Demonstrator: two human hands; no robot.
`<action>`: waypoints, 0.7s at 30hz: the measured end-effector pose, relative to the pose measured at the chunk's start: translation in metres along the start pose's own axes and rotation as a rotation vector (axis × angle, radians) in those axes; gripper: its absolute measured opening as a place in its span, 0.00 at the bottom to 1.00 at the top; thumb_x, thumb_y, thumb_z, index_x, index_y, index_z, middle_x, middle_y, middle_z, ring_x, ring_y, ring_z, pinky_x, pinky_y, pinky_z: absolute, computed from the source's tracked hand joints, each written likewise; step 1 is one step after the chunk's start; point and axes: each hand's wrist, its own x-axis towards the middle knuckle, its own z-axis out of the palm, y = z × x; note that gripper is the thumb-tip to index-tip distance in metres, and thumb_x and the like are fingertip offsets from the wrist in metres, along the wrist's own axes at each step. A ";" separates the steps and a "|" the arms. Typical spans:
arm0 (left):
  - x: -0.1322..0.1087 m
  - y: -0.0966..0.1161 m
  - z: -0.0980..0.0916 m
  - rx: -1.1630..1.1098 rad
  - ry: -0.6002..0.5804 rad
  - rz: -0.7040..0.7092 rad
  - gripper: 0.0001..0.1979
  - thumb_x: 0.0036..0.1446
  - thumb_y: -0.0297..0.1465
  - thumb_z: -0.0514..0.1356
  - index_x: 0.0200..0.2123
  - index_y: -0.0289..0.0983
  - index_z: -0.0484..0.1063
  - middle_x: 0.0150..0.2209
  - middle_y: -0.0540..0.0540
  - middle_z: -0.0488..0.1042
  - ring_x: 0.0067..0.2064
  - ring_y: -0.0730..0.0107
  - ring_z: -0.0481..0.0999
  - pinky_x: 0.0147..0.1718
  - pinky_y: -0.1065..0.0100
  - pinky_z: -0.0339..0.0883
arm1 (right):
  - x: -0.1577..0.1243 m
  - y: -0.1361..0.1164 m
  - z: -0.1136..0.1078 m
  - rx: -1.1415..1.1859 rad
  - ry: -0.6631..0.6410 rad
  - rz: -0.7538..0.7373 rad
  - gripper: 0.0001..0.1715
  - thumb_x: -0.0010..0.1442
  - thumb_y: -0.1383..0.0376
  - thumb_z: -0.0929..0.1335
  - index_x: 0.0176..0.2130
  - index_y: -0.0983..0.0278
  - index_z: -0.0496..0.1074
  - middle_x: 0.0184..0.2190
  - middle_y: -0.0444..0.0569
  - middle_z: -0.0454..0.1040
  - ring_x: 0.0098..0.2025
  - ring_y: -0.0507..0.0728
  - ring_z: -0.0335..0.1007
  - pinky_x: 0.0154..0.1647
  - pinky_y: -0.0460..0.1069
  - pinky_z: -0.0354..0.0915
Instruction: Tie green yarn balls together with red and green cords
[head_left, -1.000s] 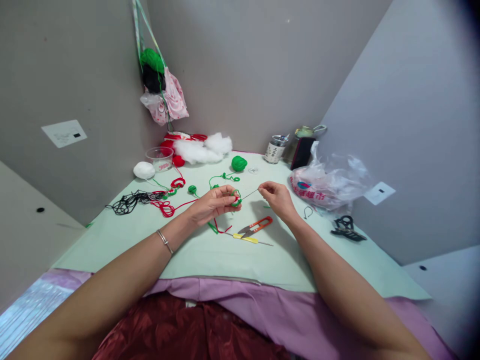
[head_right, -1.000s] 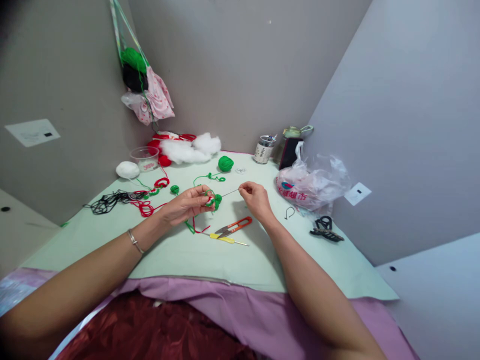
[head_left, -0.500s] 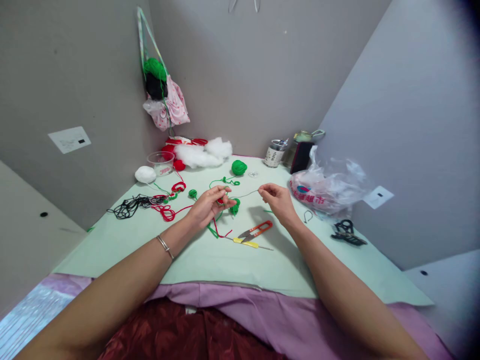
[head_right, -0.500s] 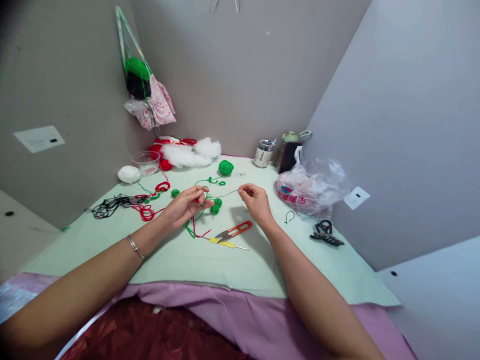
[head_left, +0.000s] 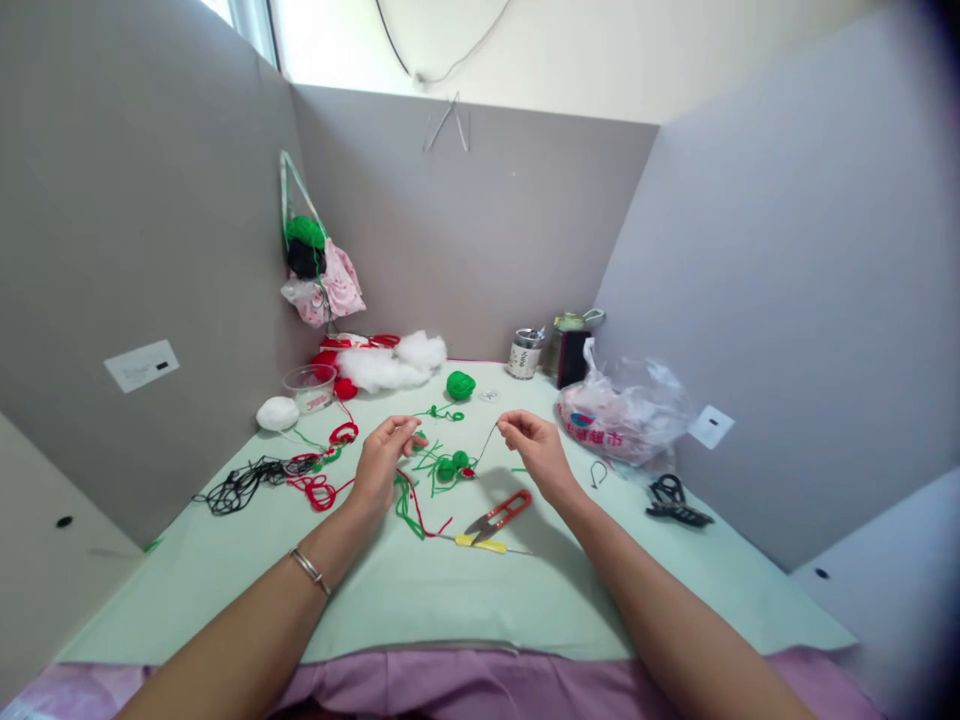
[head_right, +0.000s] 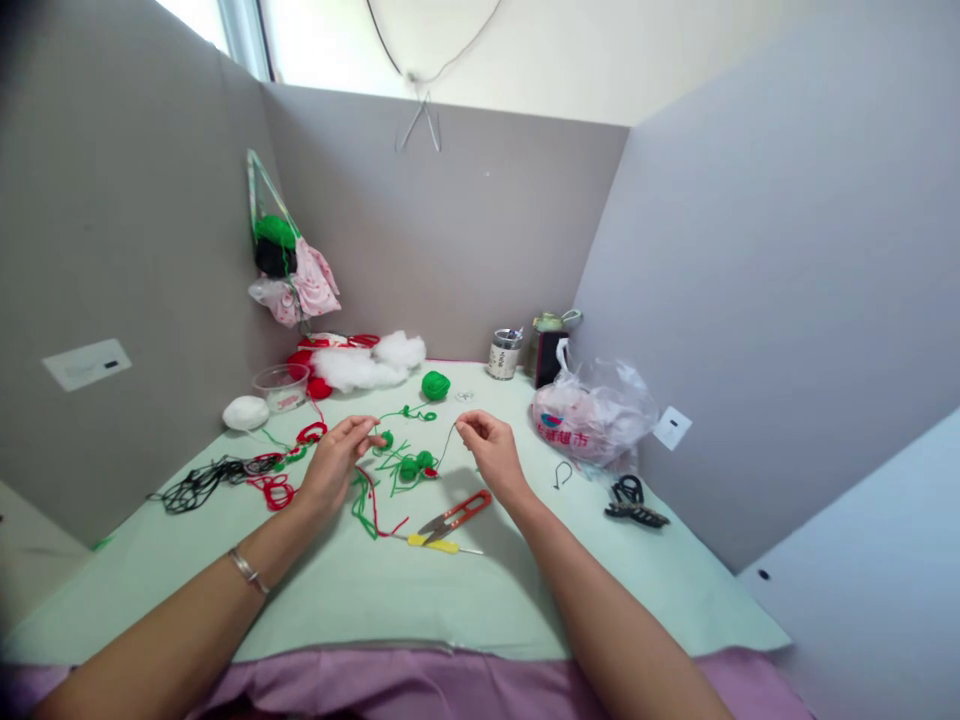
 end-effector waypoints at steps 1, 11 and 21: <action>0.000 0.000 0.000 0.028 0.012 0.010 0.12 0.51 0.38 0.67 0.35 0.38 0.74 0.24 0.52 0.69 0.36 0.67 0.74 0.42 0.69 0.61 | -0.002 -0.001 0.001 -0.017 -0.014 -0.013 0.11 0.55 0.59 0.69 0.31 0.65 0.73 0.24 0.44 0.68 0.26 0.52 0.60 0.28 0.48 0.58; -0.023 -0.015 0.025 0.125 -0.570 -0.017 0.24 0.61 0.47 0.56 0.27 0.33 0.75 0.35 0.41 0.75 0.39 0.65 0.72 0.43 0.65 0.66 | -0.030 -0.019 0.023 -0.286 -0.137 -0.402 0.07 0.63 0.68 0.65 0.32 0.63 0.71 0.28 0.45 0.67 0.30 0.52 0.63 0.33 0.47 0.61; -0.017 -0.024 0.025 -0.282 -0.384 -0.247 0.18 0.54 0.41 0.66 0.37 0.30 0.78 0.38 0.40 0.77 0.40 0.69 0.75 0.45 0.69 0.68 | -0.035 -0.002 0.033 -0.620 -0.176 -0.695 0.12 0.67 0.68 0.62 0.34 0.63 0.73 0.31 0.48 0.70 0.33 0.52 0.67 0.35 0.46 0.64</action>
